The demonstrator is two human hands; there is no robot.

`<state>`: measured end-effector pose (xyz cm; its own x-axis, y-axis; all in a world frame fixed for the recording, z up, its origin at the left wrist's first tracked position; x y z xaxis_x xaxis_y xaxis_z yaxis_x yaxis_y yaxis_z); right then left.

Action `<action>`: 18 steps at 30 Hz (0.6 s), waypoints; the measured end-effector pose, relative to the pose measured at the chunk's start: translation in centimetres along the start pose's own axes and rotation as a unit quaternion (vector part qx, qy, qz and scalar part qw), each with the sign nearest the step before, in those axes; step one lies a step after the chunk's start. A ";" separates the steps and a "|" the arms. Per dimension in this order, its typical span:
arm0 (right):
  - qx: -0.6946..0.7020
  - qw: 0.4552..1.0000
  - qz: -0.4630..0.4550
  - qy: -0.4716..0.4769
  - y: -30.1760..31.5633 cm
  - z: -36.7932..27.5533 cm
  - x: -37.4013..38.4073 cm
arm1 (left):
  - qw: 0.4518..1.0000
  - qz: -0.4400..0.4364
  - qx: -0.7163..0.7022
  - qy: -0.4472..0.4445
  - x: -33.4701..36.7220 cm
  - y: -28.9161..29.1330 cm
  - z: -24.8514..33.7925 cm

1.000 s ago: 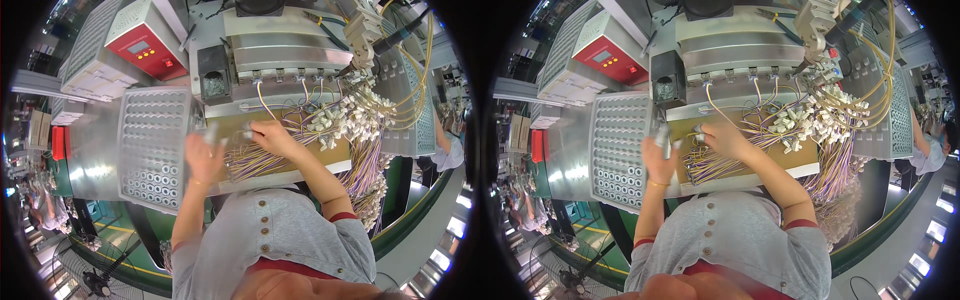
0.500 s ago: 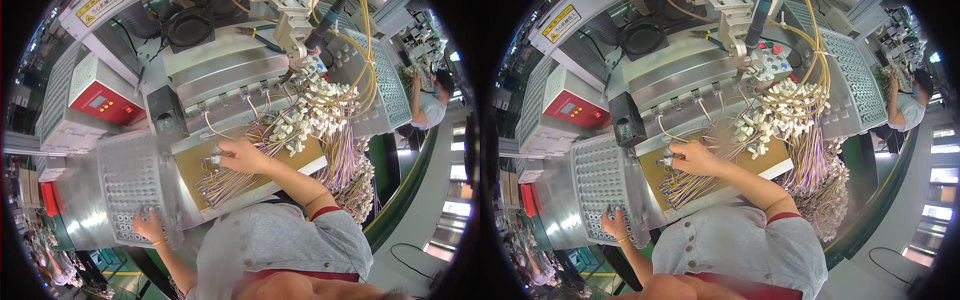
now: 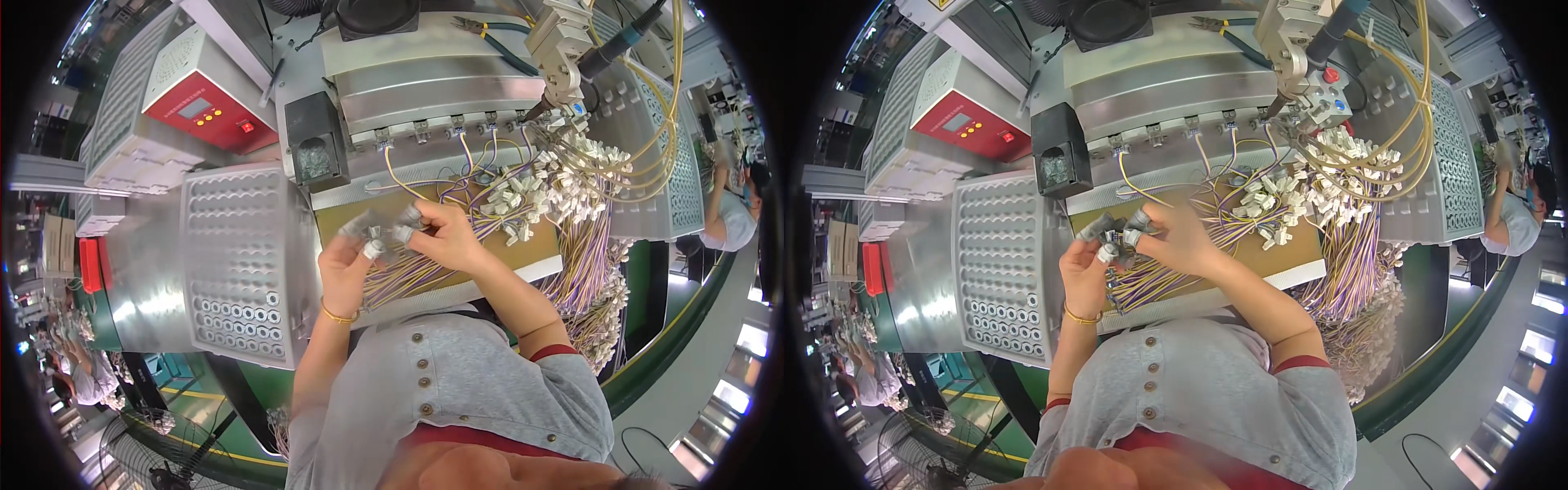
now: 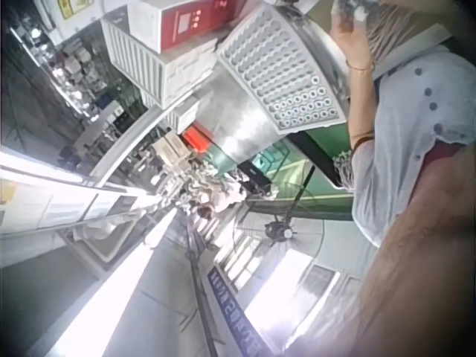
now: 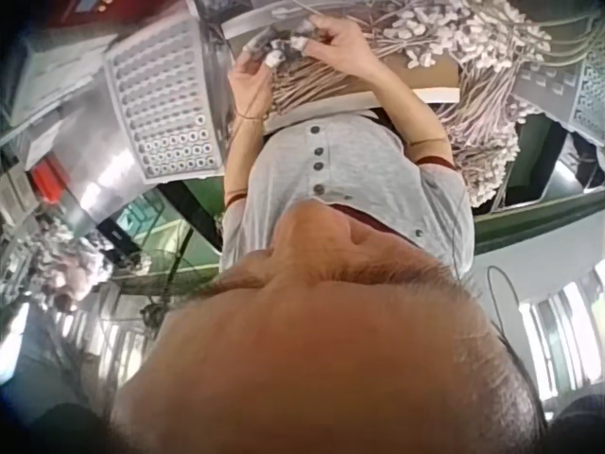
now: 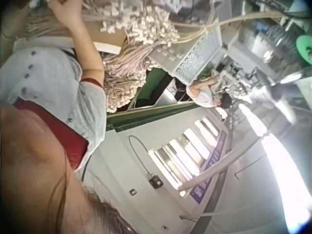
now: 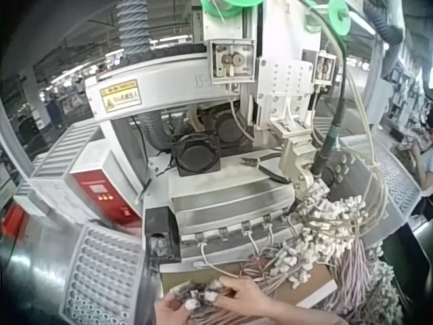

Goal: The person assembles wire harnesses by fitting plastic connector housings onto wire ends and placing the connectors into machine slots.

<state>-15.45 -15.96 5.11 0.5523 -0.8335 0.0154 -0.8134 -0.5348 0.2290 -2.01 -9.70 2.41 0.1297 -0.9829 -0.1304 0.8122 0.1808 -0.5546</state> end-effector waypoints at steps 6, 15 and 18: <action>-0.017 1.000 0.013 0.000 0.2 -0.2 0.0 | 1.000 -0.013 0.004 -0.021 -0.1 -0.8 0.5; -0.082 0.996 0.022 0.034 1.2 -1.2 -0.3 | 0.997 -0.068 0.019 -0.032 -0.7 -1.7 0.8; -0.144 0.986 0.014 0.087 1.6 -1.7 -0.2 | 0.996 -0.071 0.021 -0.039 -0.4 -2.5 1.0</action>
<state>-16.55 -16.39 7.17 0.5737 -0.7976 0.1861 -0.7568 -0.4295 0.4927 -3.52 -9.76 4.61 0.0542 -0.9985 0.0125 0.8487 0.0395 -0.5274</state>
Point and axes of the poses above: each hand's wrist, its own x-axis towards the middle knuckle, its own y-axis out of the back of the hand, z = x × y, the point moved 5 cm from there along x, towards the middle knuckle, and after that the axes turned 11 degrees about -x, right-handed, at the moved point
